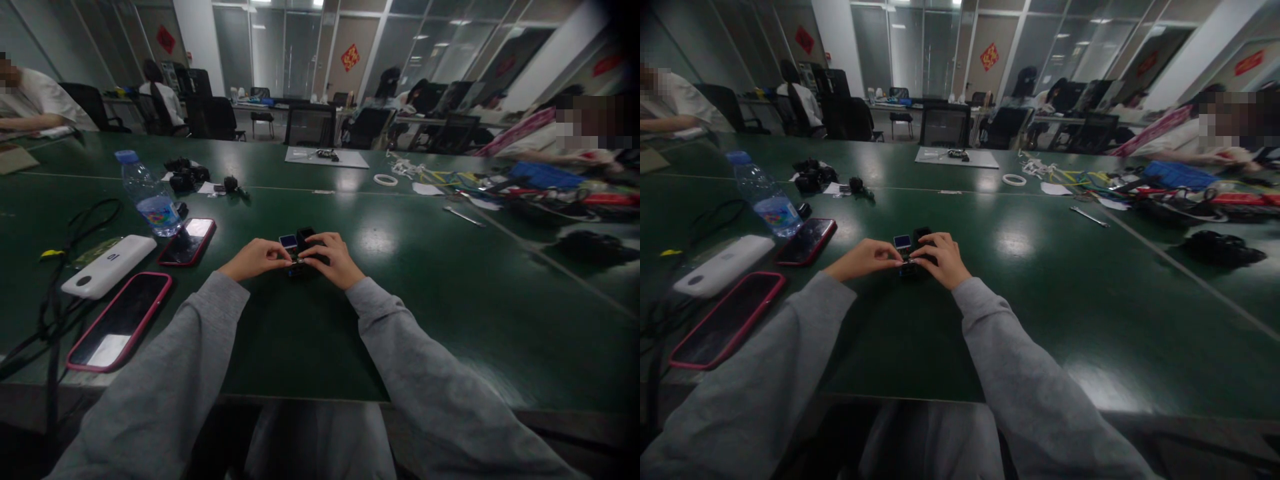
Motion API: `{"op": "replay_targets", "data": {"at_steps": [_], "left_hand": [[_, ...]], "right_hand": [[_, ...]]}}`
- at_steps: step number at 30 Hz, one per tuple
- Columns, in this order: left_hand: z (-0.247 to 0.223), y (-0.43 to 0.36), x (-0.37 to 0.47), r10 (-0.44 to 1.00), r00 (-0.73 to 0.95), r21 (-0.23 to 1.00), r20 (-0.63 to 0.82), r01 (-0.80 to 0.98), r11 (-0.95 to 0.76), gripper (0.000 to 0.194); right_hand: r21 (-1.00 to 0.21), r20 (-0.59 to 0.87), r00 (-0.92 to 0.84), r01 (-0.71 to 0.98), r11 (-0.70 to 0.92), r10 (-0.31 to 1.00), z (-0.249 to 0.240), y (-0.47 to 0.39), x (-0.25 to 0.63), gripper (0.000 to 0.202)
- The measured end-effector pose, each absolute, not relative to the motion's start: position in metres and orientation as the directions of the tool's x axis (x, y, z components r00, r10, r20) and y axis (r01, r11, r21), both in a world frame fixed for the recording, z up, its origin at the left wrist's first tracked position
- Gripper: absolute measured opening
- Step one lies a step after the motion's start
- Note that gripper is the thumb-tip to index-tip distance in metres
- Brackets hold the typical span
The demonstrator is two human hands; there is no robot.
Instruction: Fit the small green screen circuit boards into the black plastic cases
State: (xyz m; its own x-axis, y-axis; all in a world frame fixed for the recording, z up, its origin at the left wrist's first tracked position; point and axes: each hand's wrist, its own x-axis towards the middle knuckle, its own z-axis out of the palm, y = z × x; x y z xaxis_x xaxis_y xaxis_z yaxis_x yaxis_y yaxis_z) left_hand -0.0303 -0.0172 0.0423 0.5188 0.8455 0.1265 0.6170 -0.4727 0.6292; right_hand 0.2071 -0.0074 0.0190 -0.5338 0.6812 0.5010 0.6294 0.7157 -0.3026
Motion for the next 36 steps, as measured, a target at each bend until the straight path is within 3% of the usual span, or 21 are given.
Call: {"op": "replay_targets", "data": {"at_steps": [7,13,20,30,33,36], "left_hand": [[0.041,-0.015,-0.032,0.88,0.44,0.708,0.179,0.564,-0.426,0.036],[0.037,-0.009,-0.036,0.909,0.305,0.69,0.283,0.594,-0.414,0.042],[0.025,0.0,-0.046,0.921,0.142,0.65,0.363,0.669,-0.36,0.047],[0.01,0.006,-0.054,0.94,0.134,0.617,0.312,0.724,-0.308,0.049],[0.008,0.006,-0.057,0.941,0.127,0.619,0.312,0.724,-0.303,0.049],[0.007,0.006,-0.06,0.943,0.124,0.617,0.31,0.728,-0.299,0.049]], "right_hand": [[-0.348,0.547,-0.361,0.723,0.597,0.755,0.012,0.0,0.212,0.03],[-0.388,0.509,-0.332,0.735,0.555,0.795,-0.013,0.003,0.206,0.067],[-0.394,0.483,-0.288,0.772,0.499,0.827,-0.018,0.004,0.205,0.054],[-0.432,0.531,-0.212,0.765,0.477,0.82,-0.019,0.002,0.207,0.055],[-0.482,0.559,-0.129,0.754,0.447,0.819,-0.019,0.004,0.209,0.044],[-0.586,0.486,0.01,0.745,0.318,0.874,-0.021,0.01,0.214,0.043]]}}
